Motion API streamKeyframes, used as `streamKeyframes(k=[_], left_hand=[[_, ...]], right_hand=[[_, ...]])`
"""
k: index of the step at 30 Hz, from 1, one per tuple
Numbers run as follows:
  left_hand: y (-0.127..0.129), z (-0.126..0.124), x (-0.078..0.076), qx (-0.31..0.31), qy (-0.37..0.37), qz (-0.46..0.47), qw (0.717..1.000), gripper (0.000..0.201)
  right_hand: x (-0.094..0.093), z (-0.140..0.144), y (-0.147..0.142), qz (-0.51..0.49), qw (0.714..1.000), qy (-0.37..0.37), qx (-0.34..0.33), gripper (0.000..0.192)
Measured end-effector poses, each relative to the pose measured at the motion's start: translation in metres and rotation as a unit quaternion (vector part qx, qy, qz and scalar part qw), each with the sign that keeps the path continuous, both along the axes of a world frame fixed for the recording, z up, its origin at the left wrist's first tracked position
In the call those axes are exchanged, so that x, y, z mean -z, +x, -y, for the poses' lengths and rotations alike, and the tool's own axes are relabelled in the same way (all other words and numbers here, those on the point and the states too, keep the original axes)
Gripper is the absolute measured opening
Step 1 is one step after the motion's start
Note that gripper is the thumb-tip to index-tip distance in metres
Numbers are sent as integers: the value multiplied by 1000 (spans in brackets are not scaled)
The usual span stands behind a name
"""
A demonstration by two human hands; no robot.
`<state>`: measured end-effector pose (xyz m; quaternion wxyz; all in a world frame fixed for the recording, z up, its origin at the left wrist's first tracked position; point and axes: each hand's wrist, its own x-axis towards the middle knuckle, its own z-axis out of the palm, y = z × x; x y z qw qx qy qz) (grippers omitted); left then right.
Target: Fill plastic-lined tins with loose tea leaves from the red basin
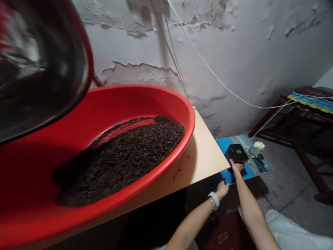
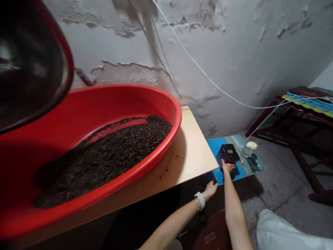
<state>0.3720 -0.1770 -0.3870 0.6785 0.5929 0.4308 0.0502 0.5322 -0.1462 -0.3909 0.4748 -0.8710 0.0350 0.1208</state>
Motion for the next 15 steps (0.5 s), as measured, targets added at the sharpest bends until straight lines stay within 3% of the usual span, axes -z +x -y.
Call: streamKeyframes(k=[2, 6, 9, 12, 15], left_hand=[[-3, 5, -4, 3, 4, -9, 1000, 48], [-2, 21, -12, -25, 5, -30, 999, 45], [1, 37, -28, -49, -11, -42, 998, 41], [0, 50, -63, -60, -7, 8, 998, 41], [-7, 51, -125, -29, 87, 160, 983, 43]], right_hand=[[-3, 8, -9, -10, 1000, 7, 1, 113], [0, 45, -51, 4, 997, 71, 12, 72], [-4, 77, -75, 18, 990, 130, 46, 50], [-33, 96, -81, 51, 976, 190, 95, 43], [-97, 97, -79, 153, 934, 302, 117, 38]])
